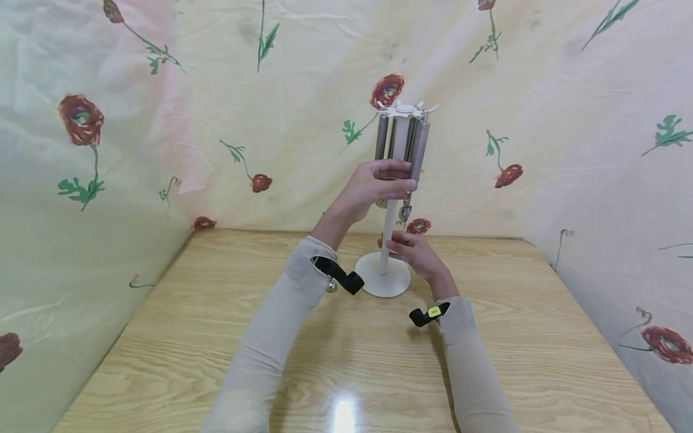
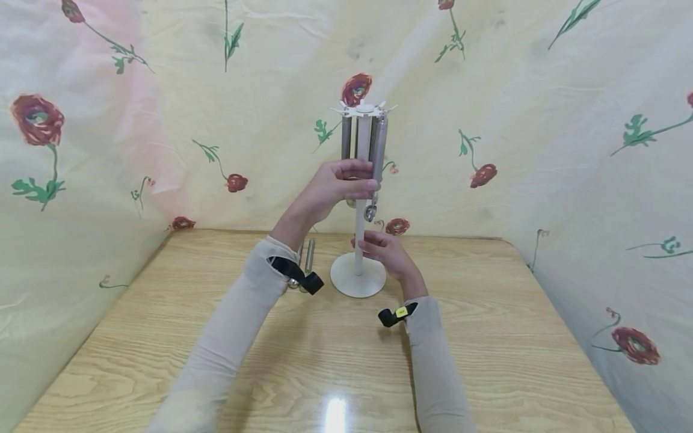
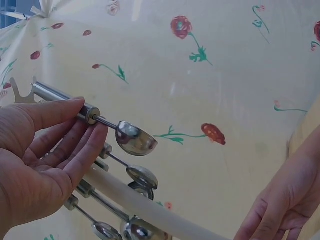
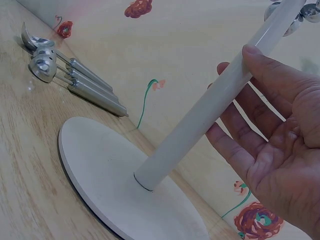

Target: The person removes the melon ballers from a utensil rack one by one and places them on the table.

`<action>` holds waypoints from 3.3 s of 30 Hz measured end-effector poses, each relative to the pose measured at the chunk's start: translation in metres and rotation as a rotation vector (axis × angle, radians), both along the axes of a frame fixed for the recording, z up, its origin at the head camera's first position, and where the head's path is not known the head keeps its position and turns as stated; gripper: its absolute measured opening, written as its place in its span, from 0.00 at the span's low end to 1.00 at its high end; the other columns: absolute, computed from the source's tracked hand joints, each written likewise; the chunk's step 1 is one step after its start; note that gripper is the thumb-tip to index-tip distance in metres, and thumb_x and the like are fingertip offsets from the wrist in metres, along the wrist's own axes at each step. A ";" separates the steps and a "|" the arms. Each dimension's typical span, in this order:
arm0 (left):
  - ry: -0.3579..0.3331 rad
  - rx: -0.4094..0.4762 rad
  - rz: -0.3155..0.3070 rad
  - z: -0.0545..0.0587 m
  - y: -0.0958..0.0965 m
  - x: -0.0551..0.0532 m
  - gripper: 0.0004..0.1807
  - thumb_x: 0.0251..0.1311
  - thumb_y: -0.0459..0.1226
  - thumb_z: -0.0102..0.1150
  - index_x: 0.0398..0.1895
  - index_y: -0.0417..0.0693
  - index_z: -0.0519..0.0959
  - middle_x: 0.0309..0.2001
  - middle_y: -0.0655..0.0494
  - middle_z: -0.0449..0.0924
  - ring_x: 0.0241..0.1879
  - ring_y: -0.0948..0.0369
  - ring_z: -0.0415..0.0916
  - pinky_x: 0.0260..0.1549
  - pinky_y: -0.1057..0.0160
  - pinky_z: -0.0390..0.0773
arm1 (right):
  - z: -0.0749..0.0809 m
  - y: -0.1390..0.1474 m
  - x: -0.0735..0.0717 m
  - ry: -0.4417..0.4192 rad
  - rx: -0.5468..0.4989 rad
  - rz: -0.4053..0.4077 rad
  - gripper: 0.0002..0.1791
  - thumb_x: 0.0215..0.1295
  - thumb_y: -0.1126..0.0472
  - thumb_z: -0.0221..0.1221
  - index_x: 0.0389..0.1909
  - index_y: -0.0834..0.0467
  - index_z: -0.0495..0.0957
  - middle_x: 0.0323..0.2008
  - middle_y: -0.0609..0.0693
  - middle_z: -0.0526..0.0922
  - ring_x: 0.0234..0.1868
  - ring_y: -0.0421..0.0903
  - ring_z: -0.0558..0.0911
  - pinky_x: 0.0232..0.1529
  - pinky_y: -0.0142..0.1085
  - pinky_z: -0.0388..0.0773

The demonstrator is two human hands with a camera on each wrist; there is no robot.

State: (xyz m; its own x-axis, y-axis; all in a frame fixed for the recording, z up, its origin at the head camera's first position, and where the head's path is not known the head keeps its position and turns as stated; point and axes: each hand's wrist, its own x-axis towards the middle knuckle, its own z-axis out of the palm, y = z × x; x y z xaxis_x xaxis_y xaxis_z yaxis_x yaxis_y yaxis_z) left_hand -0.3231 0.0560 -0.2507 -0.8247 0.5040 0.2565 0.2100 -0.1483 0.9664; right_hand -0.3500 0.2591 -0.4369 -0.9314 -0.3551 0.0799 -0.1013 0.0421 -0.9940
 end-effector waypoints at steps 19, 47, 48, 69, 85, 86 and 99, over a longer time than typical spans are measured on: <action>0.085 0.016 -0.005 0.004 0.000 0.006 0.23 0.65 0.30 0.65 0.63 0.35 0.76 0.54 0.37 0.83 0.48 0.52 0.86 0.55 0.51 0.85 | -0.002 -0.001 -0.002 0.008 -0.020 -0.001 0.20 0.75 0.59 0.59 0.64 0.62 0.77 0.48 0.39 0.88 0.55 0.38 0.84 0.58 0.33 0.83; -0.019 -0.021 0.129 -0.067 -0.079 -0.009 0.21 0.66 0.31 0.65 0.62 0.37 0.78 0.52 0.46 0.84 0.49 0.58 0.84 0.58 0.55 0.84 | 0.002 0.000 -0.006 0.005 0.018 -0.023 0.31 0.75 0.59 0.59 0.71 0.71 0.65 0.52 0.46 0.88 0.55 0.38 0.84 0.60 0.34 0.82; -0.023 -0.020 0.134 -0.069 -0.083 -0.010 0.21 0.66 0.30 0.64 0.62 0.36 0.77 0.51 0.46 0.84 0.48 0.58 0.84 0.58 0.55 0.84 | 0.002 0.000 -0.006 0.004 0.015 -0.022 0.31 0.75 0.59 0.59 0.71 0.71 0.65 0.52 0.46 0.88 0.55 0.38 0.84 0.60 0.34 0.82; -0.136 -0.190 0.279 -0.115 -0.150 -0.025 0.23 0.69 0.31 0.61 0.65 0.34 0.74 0.59 0.37 0.78 0.51 0.58 0.82 0.62 0.54 0.81 | 0.002 -0.002 -0.001 -0.006 0.006 -0.016 0.29 0.75 0.60 0.59 0.70 0.71 0.67 0.47 0.38 0.88 0.54 0.37 0.84 0.59 0.34 0.83; -0.249 -0.274 0.369 -0.150 -0.185 -0.031 0.27 0.71 0.30 0.58 0.72 0.37 0.68 0.63 0.31 0.75 0.62 0.40 0.77 0.65 0.50 0.79 | -0.002 -0.002 0.000 0.006 -0.015 -0.011 0.23 0.74 0.59 0.60 0.65 0.65 0.75 0.49 0.40 0.88 0.56 0.38 0.84 0.60 0.36 0.82; -0.252 -0.286 0.369 -0.152 -0.186 -0.032 0.28 0.71 0.30 0.58 0.73 0.37 0.67 0.63 0.31 0.74 0.62 0.40 0.76 0.65 0.51 0.79 | -0.002 -0.002 0.000 0.007 -0.017 -0.011 0.22 0.74 0.59 0.60 0.64 0.65 0.76 0.49 0.40 0.88 0.56 0.38 0.84 0.60 0.35 0.83; -0.315 -0.320 0.421 -0.183 -0.195 -0.039 0.28 0.68 0.27 0.61 0.71 0.38 0.70 0.61 0.29 0.77 0.57 0.45 0.82 0.58 0.55 0.84 | -0.002 -0.003 -0.001 0.015 -0.018 -0.001 0.32 0.76 0.61 0.58 0.71 0.76 0.61 0.47 0.38 0.88 0.54 0.37 0.84 0.59 0.34 0.83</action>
State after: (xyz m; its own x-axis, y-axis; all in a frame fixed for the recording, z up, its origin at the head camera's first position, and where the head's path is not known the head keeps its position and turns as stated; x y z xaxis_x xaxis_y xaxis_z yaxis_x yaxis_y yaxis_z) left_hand -0.3621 -0.1386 -0.4334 -0.9812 0.1306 -0.1418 -0.1151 0.1935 0.9743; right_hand -0.3515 0.2563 -0.4388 -0.9305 -0.3523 0.1005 -0.1164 0.0243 -0.9929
